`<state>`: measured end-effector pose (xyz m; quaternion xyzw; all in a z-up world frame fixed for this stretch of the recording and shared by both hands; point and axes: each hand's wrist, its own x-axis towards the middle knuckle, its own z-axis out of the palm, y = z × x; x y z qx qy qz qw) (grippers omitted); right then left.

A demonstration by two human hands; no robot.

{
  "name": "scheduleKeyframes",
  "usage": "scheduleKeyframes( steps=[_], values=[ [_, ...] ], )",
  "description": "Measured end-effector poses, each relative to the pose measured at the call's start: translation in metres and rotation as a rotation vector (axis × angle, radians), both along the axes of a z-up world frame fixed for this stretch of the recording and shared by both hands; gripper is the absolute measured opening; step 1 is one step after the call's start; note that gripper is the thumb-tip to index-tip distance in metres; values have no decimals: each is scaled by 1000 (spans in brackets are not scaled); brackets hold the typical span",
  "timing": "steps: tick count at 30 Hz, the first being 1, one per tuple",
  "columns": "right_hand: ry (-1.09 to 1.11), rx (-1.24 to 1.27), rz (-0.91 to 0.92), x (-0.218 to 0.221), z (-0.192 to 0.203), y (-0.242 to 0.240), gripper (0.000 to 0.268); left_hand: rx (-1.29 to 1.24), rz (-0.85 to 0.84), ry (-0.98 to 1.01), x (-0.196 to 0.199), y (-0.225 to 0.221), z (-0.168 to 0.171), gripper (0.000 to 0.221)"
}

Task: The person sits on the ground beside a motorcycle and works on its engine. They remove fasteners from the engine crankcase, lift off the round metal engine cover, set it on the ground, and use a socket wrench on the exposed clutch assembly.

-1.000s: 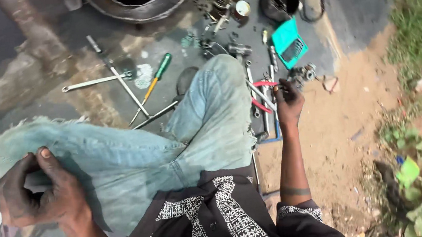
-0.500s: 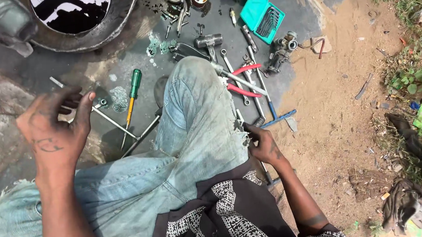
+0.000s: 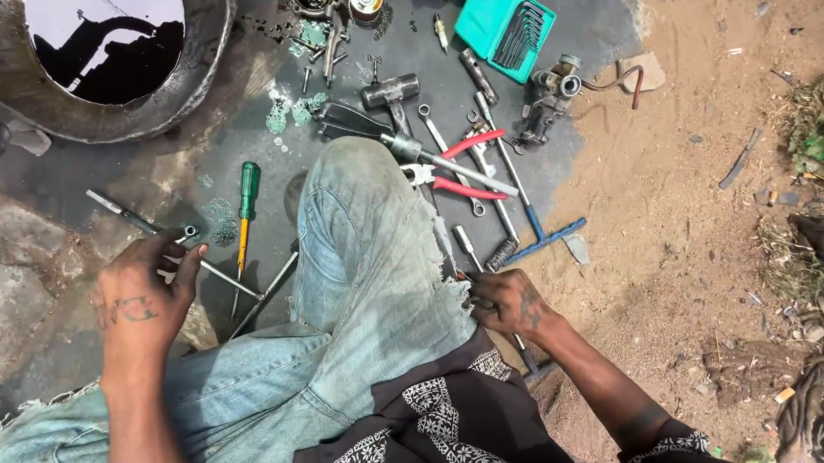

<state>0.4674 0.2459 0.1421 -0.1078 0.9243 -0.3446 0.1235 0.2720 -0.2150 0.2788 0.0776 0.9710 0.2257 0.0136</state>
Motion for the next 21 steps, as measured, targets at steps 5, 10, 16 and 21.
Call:
scheduleKeyframes(
  steps=[5, 10, 16, 21],
  values=[
    [281, 45, 113, 6, 25, -7, 21, -21, 49, -123, -1, -2, -15, 34],
    [-150, 10, -154, 15, 37, -37, 39, -106, 89, -165, -3, -8, -24, 35],
    [155, -148, -263, 11, 9, -52, 32, -74, 59, -185, -11, 2, -25, 39],
    [194, -129, -261, 1, 11, -56, 12, -69, 59, -211, -10, -2, -31, 41]
  ],
)
